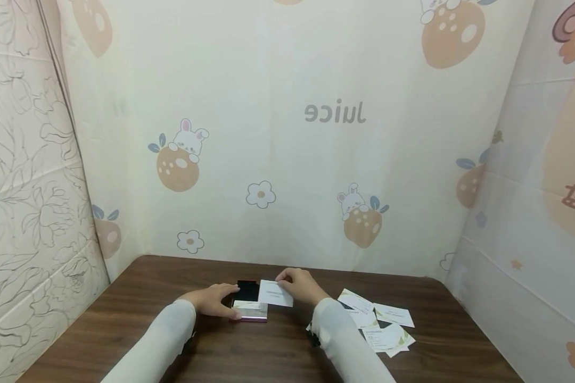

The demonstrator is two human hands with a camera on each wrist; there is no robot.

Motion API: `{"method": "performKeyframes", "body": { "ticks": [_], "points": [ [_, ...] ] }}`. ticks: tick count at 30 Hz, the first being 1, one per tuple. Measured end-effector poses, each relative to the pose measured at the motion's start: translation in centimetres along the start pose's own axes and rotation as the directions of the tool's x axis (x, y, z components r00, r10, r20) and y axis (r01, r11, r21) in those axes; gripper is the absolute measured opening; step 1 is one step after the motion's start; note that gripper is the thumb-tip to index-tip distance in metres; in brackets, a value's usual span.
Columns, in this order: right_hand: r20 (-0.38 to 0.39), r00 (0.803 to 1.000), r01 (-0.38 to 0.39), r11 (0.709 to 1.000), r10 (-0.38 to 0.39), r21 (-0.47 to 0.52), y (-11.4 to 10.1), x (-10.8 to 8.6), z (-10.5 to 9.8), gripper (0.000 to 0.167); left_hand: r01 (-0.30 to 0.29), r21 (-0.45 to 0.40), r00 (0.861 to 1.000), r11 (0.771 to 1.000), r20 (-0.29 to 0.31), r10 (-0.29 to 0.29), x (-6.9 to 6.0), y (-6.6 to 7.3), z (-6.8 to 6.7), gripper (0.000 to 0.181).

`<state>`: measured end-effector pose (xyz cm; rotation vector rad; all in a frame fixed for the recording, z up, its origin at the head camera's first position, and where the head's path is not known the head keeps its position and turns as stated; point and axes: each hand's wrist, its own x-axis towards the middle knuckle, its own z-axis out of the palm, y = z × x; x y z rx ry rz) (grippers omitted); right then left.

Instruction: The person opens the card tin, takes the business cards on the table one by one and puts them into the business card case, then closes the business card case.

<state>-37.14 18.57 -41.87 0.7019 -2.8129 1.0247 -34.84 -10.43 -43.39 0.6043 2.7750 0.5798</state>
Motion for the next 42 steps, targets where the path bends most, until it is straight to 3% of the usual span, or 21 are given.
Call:
{"method": "performKeyframes", "body": {
  "ticks": [16, 29, 42],
  "points": [
    [-0.03, 0.999, 0.034, 0.999, -0.033, 0.032, -3.1, 2.4, 4.7, 0.009, -0.017, 0.001, 1.0, 1.0, 0.013, 0.017, 0.8, -0.2, 0.1, 0.085],
    [0.03, 0.999, 0.019, 0.999, -0.019, 0.027, -3.6, 2.1, 5.3, 0.011, -0.041, 0.003, 0.999, 0.999, 0.008, 0.041, 0.7, -0.2, -0.1, 0.085],
    [0.147, 0.989, 0.0, 1.0, 0.002, -0.009, -3.1, 1.7, 5.9, 0.009, -0.013, 0.01, 1.0, 1.0, 0.011, 0.013, 0.6, -0.4, 0.1, 0.084]
  ]
}}
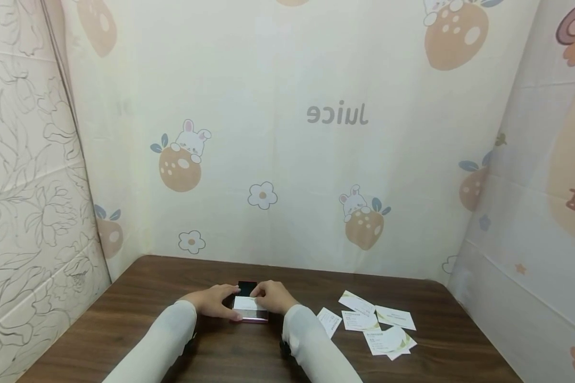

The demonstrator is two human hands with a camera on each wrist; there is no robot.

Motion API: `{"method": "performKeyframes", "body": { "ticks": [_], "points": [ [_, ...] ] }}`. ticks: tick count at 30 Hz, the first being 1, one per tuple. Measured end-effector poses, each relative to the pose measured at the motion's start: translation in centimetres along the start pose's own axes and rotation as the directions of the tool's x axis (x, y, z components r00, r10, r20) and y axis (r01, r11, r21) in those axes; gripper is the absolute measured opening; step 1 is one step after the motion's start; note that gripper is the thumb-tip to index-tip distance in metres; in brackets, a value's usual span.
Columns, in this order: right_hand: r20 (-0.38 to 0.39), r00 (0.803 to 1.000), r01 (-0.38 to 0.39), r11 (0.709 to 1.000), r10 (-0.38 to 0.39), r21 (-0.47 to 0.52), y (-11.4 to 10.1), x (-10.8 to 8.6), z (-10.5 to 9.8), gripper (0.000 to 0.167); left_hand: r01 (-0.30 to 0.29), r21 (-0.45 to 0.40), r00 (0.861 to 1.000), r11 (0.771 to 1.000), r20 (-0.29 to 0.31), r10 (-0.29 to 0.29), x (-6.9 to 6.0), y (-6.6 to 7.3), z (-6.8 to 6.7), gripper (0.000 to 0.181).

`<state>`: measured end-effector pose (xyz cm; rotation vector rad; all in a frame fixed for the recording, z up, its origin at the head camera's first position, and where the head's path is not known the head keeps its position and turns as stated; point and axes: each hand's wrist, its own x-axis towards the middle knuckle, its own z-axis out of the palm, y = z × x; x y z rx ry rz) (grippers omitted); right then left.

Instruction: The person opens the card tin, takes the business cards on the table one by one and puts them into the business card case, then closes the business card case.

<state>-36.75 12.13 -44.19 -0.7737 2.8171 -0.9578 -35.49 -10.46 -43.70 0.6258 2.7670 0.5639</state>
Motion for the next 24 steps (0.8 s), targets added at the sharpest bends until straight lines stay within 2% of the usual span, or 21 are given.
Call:
{"method": "performKeyframes", "body": {
  "ticks": [16, 24],
  "points": [
    [0.039, 0.999, 0.002, 1.0, -0.001, -0.011, 0.18, -0.34, 0.4, 0.01, 0.004, -0.002, 1.0, 1.0, -0.003, -0.004, -0.08, -0.05, 0.15, 0.083],
    [0.033, 0.999, 0.012, 0.999, -0.011, -0.035, 0.14, -0.35, 0.41, 0.014, 0.008, -0.005, 1.0, 1.0, -0.005, -0.008, -0.38, 0.16, 0.02, 0.083]
  ]
}}
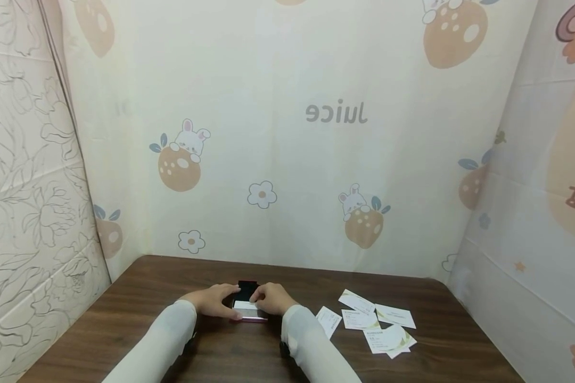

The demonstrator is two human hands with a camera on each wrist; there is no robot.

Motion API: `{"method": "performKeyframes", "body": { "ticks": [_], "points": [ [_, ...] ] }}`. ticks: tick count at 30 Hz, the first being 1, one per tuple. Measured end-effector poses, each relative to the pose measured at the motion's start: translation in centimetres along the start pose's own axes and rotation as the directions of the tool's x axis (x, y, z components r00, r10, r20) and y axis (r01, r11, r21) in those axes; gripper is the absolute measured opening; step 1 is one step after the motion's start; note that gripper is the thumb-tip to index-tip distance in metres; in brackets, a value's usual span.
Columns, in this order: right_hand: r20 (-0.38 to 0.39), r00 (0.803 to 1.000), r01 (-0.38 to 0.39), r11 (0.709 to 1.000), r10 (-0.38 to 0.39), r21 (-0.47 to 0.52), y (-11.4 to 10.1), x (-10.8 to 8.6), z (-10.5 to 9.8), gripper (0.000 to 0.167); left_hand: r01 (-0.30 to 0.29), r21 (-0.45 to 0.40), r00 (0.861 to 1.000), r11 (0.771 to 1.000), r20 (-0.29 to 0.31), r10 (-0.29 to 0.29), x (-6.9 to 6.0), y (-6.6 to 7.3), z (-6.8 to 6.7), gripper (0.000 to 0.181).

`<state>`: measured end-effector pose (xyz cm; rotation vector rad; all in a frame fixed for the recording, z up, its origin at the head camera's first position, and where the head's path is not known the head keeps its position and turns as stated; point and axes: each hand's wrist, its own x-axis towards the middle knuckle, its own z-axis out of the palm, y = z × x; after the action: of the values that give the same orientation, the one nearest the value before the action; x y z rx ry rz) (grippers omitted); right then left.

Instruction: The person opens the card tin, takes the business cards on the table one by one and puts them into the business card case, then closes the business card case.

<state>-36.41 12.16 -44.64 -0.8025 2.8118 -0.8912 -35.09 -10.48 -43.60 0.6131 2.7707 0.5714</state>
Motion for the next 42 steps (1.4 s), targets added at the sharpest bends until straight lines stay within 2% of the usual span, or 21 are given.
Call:
{"method": "performKeyframes", "body": {
  "ticks": [9, 19, 24, 29, 35, 39, 42],
  "points": [
    [0.0, 1.0, 0.026, 0.999, -0.026, -0.026, 0.3, -0.1, -0.2, 0.013, -0.006, -0.013, 1.0, 1.0, 0.003, 0.006, 0.3, -0.2, -0.1, 0.083],
    [0.036, 0.994, 0.104, 0.992, -0.102, -0.068, 0.7, -0.8, -1.0, 0.012, -0.016, -0.016, 1.0, 1.0, 0.005, 0.016, 0.5, -0.7, -0.1, 0.084],
    [-0.004, 0.989, 0.144, 0.987, -0.145, -0.067, 1.5, -1.8, -1.5, 0.014, -0.008, -0.026, 1.0, 1.0, 0.002, 0.008, 0.2, -0.4, -0.2, 0.083],
    [-0.067, 0.986, 0.149, 0.987, -0.153, -0.052, 2.8, -3.5, -2.6, 0.014, -0.011, -0.026, 1.0, 1.0, -0.003, 0.011, 0.1, -0.3, -0.3, 0.083],
    [-0.141, 0.985, 0.092, 0.992, -0.103, -0.083, 4.4, -5.9, -5.3, 0.016, -0.019, -0.029, 1.0, 0.999, -0.008, 0.019, 0.0, -0.3, -0.3, 0.083],
    [-0.201, 0.979, 0.006, 0.995, -0.027, -0.102, 5.9, -7.8, -7.6, 0.019, -0.029, -0.03, 1.0, 0.999, -0.004, 0.029, 0.0, -0.3, -0.3, 0.083],
    [-0.249, 0.966, -0.085, 0.993, 0.062, -0.082, 7.1, -9.2, -9.2, 0.021, -0.033, -0.027, 0.999, 0.999, 0.0, 0.033, 0.1, -0.3, -0.2, 0.082]
  ]
}}
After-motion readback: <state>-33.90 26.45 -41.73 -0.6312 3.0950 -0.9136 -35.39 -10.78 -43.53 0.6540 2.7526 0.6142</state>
